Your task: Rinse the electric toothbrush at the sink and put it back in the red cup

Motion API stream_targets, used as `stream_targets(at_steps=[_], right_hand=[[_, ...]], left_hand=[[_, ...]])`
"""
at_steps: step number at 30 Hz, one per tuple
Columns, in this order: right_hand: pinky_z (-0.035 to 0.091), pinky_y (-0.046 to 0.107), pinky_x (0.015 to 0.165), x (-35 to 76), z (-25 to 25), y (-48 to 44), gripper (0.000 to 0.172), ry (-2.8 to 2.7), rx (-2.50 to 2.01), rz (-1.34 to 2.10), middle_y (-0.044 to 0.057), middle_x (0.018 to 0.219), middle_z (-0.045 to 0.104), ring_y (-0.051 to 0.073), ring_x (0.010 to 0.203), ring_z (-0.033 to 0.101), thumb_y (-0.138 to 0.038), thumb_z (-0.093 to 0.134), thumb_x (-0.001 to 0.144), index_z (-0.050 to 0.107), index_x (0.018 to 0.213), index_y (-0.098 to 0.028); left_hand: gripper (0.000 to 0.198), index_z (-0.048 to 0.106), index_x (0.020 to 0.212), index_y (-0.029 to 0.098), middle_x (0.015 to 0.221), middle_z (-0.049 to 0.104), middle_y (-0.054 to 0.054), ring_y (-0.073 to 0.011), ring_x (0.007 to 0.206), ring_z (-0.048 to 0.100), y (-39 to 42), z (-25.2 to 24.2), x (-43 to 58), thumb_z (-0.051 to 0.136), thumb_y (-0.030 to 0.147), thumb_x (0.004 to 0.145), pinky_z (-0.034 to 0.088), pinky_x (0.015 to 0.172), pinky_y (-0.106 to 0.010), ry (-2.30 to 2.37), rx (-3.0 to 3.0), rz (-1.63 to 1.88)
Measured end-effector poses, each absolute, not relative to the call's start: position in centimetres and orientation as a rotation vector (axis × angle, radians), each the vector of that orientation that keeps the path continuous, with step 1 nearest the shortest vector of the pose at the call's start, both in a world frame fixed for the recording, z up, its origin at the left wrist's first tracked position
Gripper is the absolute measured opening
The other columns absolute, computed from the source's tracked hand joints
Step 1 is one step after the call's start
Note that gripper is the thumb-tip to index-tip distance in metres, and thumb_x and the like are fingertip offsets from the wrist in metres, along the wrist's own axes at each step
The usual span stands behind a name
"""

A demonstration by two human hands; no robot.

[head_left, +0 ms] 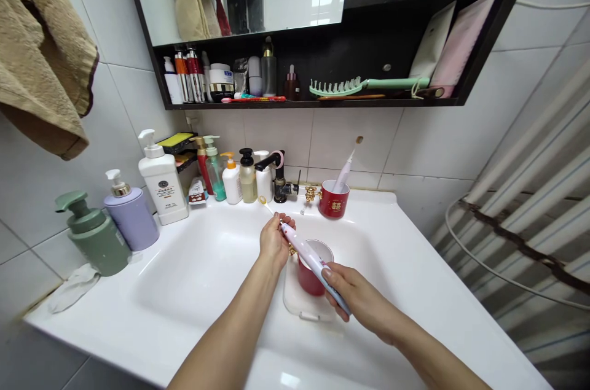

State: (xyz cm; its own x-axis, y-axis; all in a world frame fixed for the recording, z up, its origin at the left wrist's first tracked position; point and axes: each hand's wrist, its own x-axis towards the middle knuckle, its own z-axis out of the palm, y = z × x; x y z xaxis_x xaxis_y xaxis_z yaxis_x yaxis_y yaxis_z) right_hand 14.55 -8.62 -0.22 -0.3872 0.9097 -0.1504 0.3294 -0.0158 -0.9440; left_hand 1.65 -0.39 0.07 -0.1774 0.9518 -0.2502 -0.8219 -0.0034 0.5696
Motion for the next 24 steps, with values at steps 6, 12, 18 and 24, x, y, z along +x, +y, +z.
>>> stream_targets(at_steps=[6, 12, 18, 24], right_hand=[[0.028, 0.019, 0.041, 14.5, -0.1, -8.8, 0.032, -1.725, -1.282, 1.414, -0.005, 0.052, 0.038, 0.004, 0.038, 0.033, -0.044, 0.023, 0.075, 0.035, 0.063, -0.017], [0.028, 0.018, 0.04, 14.7, 0.1, -9.0, 0.031, -1.735, -1.352, 1.365, -0.006, 0.051, 0.039, 0.004, 0.038, 0.034, -0.043, 0.026, 0.074, 0.035, 0.061, -0.017], [0.028, 0.019, 0.04, 14.8, 0.7, -9.1, 0.03, -1.683, -1.359, 1.285, -0.006, 0.05, 0.039, 0.004, 0.037, 0.034, -0.041, 0.026, 0.074, 0.036, 0.061, -0.017], [0.029, 0.018, 0.04, 14.7, 1.0, -9.1, 0.03, -1.631, -1.255, 1.242, -0.006, 0.051, 0.038, 0.004, 0.037, 0.034, -0.042, 0.026, 0.074, 0.037, 0.063, -0.016]], left_hand=[[0.014, 0.048, 0.06, 0.012, 0.047, 0.048, 0.0, -0.007, 0.043, 0.049, -0.3, 0.0, 1.8, 0.041, 0.017, 0.071, 0.04, 0.048, -0.019, 0.745, 0.267, 1.589], [0.013, 0.047, 0.063, 0.012, 0.048, 0.049, 0.0, -0.0065, 0.043, 0.049, -0.1, -0.3, 1.4, 0.04, 0.017, 0.071, 0.041, 0.049, -0.019, 0.782, 0.275, 1.604], [0.014, 0.039, 0.058, 0.015, 0.048, 0.05, 0.0, -0.0059, 0.041, 0.048, 1.1, -0.4, 0.6, 0.038, 0.017, 0.071, 0.041, 0.049, -0.02, 1.147, 0.684, 1.448], [0.02, 0.04, 0.042, 0.016, 0.035, 0.042, 0.001, -0.0147, 0.046, 0.051, 5.7, -0.8, 0.3, 0.053, 0.013, 0.057, 0.039, 0.05, -0.026, 1.53, 1.009, 1.213]])
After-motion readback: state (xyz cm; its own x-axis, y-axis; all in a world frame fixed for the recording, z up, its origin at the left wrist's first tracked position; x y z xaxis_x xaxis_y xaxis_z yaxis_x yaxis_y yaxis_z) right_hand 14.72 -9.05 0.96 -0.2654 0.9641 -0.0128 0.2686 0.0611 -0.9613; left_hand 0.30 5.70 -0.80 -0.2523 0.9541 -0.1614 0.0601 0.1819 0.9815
